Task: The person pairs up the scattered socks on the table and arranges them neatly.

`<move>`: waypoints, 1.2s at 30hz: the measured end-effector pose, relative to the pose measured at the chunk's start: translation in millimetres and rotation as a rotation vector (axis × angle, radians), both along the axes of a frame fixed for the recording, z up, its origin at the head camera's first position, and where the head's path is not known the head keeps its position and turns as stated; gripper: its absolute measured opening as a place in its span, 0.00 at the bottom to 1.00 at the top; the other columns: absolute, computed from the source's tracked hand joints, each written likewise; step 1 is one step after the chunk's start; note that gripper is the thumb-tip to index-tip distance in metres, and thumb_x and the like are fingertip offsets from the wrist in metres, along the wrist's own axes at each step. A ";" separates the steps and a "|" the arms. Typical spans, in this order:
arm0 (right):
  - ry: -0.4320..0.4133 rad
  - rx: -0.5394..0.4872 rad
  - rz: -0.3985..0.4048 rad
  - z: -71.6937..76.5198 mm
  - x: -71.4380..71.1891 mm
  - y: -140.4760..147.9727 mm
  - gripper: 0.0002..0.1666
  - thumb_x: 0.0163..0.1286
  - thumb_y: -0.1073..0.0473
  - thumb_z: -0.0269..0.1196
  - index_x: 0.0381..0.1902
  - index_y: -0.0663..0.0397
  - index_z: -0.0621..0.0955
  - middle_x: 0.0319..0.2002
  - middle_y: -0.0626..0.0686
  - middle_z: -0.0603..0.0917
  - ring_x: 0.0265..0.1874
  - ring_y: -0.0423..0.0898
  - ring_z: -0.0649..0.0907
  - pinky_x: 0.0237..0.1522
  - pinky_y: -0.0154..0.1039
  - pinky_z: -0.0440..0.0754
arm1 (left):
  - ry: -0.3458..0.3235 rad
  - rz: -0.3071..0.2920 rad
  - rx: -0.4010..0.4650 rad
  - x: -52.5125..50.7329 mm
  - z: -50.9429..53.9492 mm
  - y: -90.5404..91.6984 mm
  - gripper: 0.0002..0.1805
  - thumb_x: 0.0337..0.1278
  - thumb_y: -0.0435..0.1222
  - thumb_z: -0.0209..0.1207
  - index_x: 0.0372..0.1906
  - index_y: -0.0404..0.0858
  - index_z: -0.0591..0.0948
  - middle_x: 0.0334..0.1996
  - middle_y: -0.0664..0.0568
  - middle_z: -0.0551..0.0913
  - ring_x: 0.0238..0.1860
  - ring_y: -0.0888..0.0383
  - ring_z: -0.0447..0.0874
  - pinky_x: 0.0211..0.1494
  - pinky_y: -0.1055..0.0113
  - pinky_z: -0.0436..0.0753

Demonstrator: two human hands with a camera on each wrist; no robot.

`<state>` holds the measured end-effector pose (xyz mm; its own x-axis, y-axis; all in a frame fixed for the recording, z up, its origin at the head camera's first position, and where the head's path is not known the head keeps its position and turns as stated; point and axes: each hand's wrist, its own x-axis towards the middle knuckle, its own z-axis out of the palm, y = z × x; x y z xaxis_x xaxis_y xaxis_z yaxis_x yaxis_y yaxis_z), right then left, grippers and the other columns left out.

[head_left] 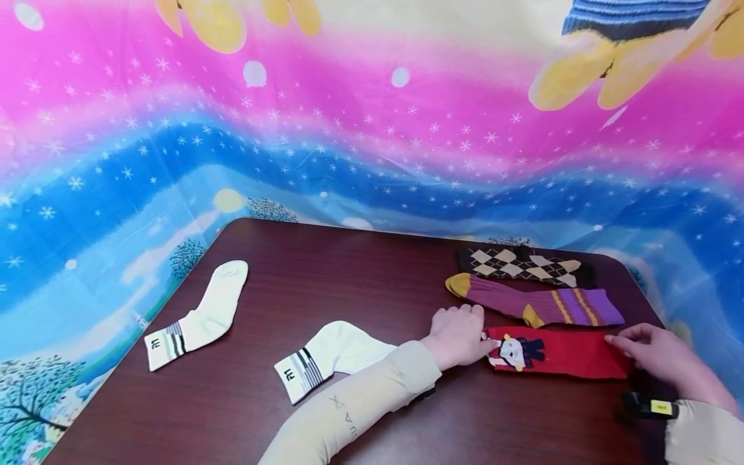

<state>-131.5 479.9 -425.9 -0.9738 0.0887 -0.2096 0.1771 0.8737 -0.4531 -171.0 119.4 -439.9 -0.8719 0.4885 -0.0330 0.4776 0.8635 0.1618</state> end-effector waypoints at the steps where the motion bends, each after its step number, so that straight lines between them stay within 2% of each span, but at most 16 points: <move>1: 0.013 0.021 -0.011 1.7 -0.5 -1.2 0.36 0.78 0.41 0.57 0.49 0.77 0.76 0.32 0.58 0.82 0.32 0.56 0.80 0.33 0.48 0.79 | 0.009 -0.007 0.011 -1.1 1.4 -2.0 0.31 0.60 0.66 0.60 0.56 0.49 0.78 0.47 0.60 0.80 0.45 0.58 0.79 0.48 0.62 0.77; 5: 0.070 0.081 -0.055 7.0 -3.0 -7.6 0.44 0.78 0.35 0.53 0.54 0.81 0.72 0.43 0.80 0.77 0.42 0.73 0.76 0.40 0.63 0.77 | 0.034 -0.008 0.048 -5.7 7.5 -8.4 0.33 0.62 0.68 0.56 0.60 0.50 0.77 0.56 0.60 0.80 0.52 0.57 0.78 0.55 0.60 0.74; 9: 0.123 0.099 -0.077 9.8 -4.2 -13.6 0.46 0.78 0.34 0.49 0.59 0.80 0.69 0.53 0.86 0.69 0.48 0.80 0.71 0.44 0.70 0.72 | 0.045 -0.001 0.084 -10.3 12.6 -12.7 0.38 0.64 0.69 0.51 0.69 0.51 0.74 0.64 0.59 0.77 0.60 0.55 0.76 0.61 0.58 0.71; 15: 0.141 0.104 -0.056 22.9 -6.5 -27.9 0.48 0.80 0.33 0.44 0.69 0.76 0.63 0.60 0.87 0.63 0.53 0.84 0.66 0.48 0.76 0.66 | 0.085 -0.027 0.134 -17.9 18.1 -19.9 0.42 0.67 0.70 0.45 0.76 0.50 0.69 0.70 0.57 0.73 0.69 0.57 0.70 0.66 0.58 0.68; 19: 0.192 0.089 -0.020 30.0 -10.1 -38.3 0.47 0.81 0.35 0.43 0.75 0.72 0.57 0.64 0.85 0.61 0.57 0.85 0.64 0.49 0.78 0.63 | 0.108 -0.037 0.143 -22.6 22.1 -25.5 0.43 0.68 0.71 0.41 0.78 0.51 0.66 0.72 0.58 0.70 0.71 0.57 0.66 0.72 0.57 0.62; 27: 0.282 0.054 0.035 37.1 -16.1 -58.3 0.43 0.84 0.39 0.41 0.81 0.63 0.49 0.72 0.81 0.52 0.65 0.84 0.56 0.55 0.80 0.54 | 0.116 0.002 0.141 -32.2 28.1 -36.9 0.47 0.65 0.74 0.37 0.81 0.53 0.58 0.77 0.52 0.62 0.76 0.53 0.58 0.76 0.53 0.54; 32: 0.316 0.042 0.069 40.4 -21.0 -70.4 0.43 0.84 0.39 0.40 0.82 0.60 0.45 0.76 0.75 0.42 0.72 0.79 0.47 0.60 0.80 0.47 | 0.162 0.028 0.135 -38.0 31.5 -45.3 0.50 0.63 0.76 0.35 0.83 0.53 0.53 0.80 0.53 0.53 0.79 0.52 0.49 0.77 0.48 0.46; 36: 0.334 0.055 0.079 42.2 -23.4 -81.5 0.44 0.83 0.39 0.42 0.82 0.56 0.42 0.77 0.73 0.37 0.74 0.76 0.41 0.61 0.80 0.42 | 0.195 0.047 0.137 -42.1 33.2 -53.9 0.51 0.62 0.77 0.34 0.83 0.54 0.50 0.82 0.53 0.48 0.80 0.50 0.44 0.77 0.45 0.42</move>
